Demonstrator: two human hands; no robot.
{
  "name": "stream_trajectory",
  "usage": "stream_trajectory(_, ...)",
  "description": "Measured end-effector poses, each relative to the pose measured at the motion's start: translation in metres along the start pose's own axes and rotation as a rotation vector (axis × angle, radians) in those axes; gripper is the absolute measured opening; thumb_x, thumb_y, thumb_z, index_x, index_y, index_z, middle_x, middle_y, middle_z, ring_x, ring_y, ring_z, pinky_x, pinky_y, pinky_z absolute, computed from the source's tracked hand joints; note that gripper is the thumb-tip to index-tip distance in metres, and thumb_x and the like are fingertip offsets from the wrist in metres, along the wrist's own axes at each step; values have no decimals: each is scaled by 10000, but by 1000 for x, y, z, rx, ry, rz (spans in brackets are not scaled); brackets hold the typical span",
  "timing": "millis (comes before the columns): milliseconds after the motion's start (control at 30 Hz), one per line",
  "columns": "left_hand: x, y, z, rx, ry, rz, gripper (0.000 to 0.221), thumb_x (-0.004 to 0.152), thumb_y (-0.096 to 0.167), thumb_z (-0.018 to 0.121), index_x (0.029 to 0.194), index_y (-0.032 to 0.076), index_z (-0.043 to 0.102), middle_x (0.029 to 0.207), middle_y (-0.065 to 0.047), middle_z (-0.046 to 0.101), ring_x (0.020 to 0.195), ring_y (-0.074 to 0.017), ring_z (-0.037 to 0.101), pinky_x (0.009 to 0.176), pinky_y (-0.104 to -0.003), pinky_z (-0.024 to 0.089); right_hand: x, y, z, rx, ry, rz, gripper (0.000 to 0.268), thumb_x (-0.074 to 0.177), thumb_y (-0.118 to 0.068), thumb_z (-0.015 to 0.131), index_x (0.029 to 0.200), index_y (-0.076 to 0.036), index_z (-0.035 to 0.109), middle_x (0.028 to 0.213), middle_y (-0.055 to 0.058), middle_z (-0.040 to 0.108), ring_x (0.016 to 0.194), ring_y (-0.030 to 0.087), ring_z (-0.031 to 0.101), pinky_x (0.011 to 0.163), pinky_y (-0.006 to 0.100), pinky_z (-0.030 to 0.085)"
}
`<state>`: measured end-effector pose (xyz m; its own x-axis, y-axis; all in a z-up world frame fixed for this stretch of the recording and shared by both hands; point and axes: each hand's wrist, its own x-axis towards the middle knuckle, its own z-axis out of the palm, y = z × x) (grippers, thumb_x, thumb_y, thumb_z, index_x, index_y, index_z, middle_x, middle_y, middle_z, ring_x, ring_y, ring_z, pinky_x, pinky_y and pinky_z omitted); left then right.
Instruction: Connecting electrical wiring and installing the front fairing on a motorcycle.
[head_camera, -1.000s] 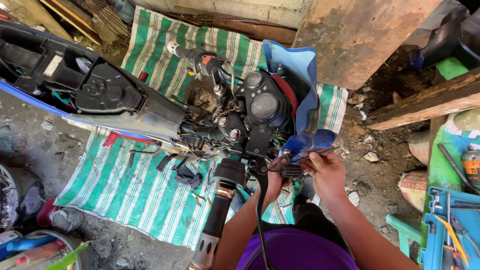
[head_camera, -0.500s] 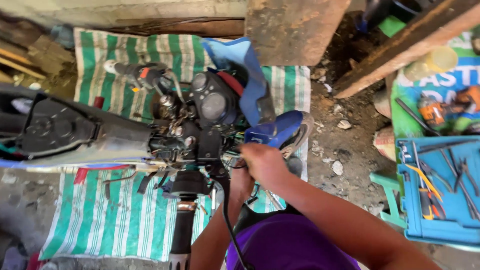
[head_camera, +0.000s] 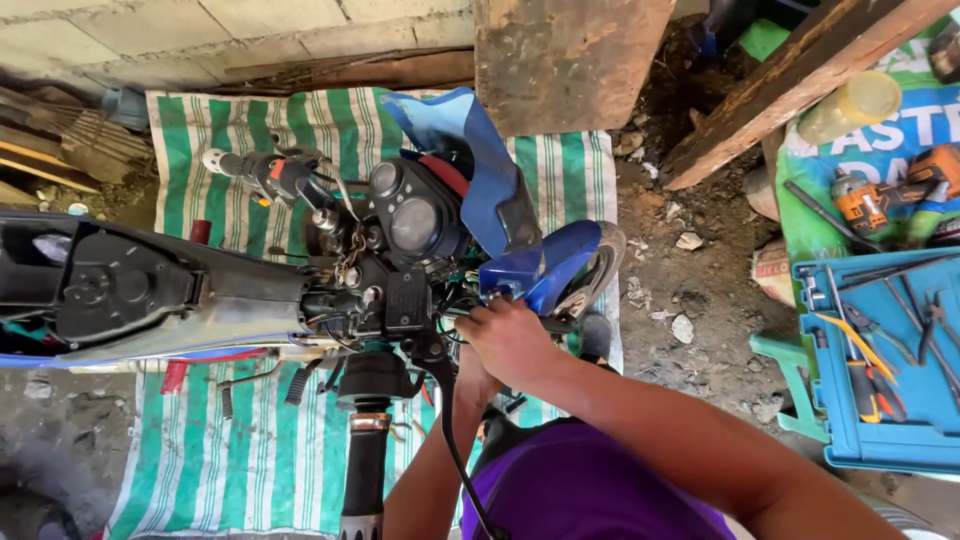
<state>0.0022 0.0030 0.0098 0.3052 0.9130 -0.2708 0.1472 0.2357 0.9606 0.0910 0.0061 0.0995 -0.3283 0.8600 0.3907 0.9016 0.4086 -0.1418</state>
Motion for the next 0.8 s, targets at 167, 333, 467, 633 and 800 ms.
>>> stream_trajectory(167, 0, 8, 1, -190, 44, -117, 516, 853, 153, 761, 1340, -4, 694, 1142, -195, 655, 996, -301, 630, 769, -325, 423, 8, 7, -12, 11, -5, -30, 97, 1013, -225, 633, 958, -274, 697, 773, -39, 629, 760, 230, 670, 629, 369, 594)
stream_trajectory(333, -2, 16, 3, -384, 114, -234, 412, 937, 160, 691, 1326, 26, 710, 1074, -171, 653, 903, -278, 630, 661, -304, 407, 15, 18, -24, 143, -136, 3, 83, 1015, -244, 663, 952, -262, 714, 830, -38, 693, 842, 240, 719, 696, 366, 621)
stream_trajectory(467, 1, 23, 5, -588, 163, -345, 330, 1021, 168, 621, 1313, 56, 727, 1005, -147, 651, 810, -254, 629, 553, -283, 392, 19, 33, -35, 318, -228, 142, 85, 1023, -317, 752, 996, -238, 771, 844, -37, 753, 849, 235, 785, 737, 373, 651)
stream_trajectory(633, -1, 35, 2, -785, 201, -465, 288, 1105, 175, 551, 1300, 86, 743, 937, -123, 649, 716, -230, 629, 445, -262, 376, 29, 67, -86, 868, -174, 556, 83, 1002, -290, 844, 1018, -209, 857, 888, -13, 875, 877, 225, 849, 807, 362, 658)
stream_trajectory(800, -8, 72, -1, -813, 168, -408, 230, 1082, 159, 613, 1213, 79, 785, 857, -114, 650, 661, -217, 648, 434, -243, 359, 15, 117, -84, 1805, 44, 1003, 183, 990, 47, 748, 1152, -8, 684, 1072, 235, 835, 941, 348, 859, 761, 438, 742)
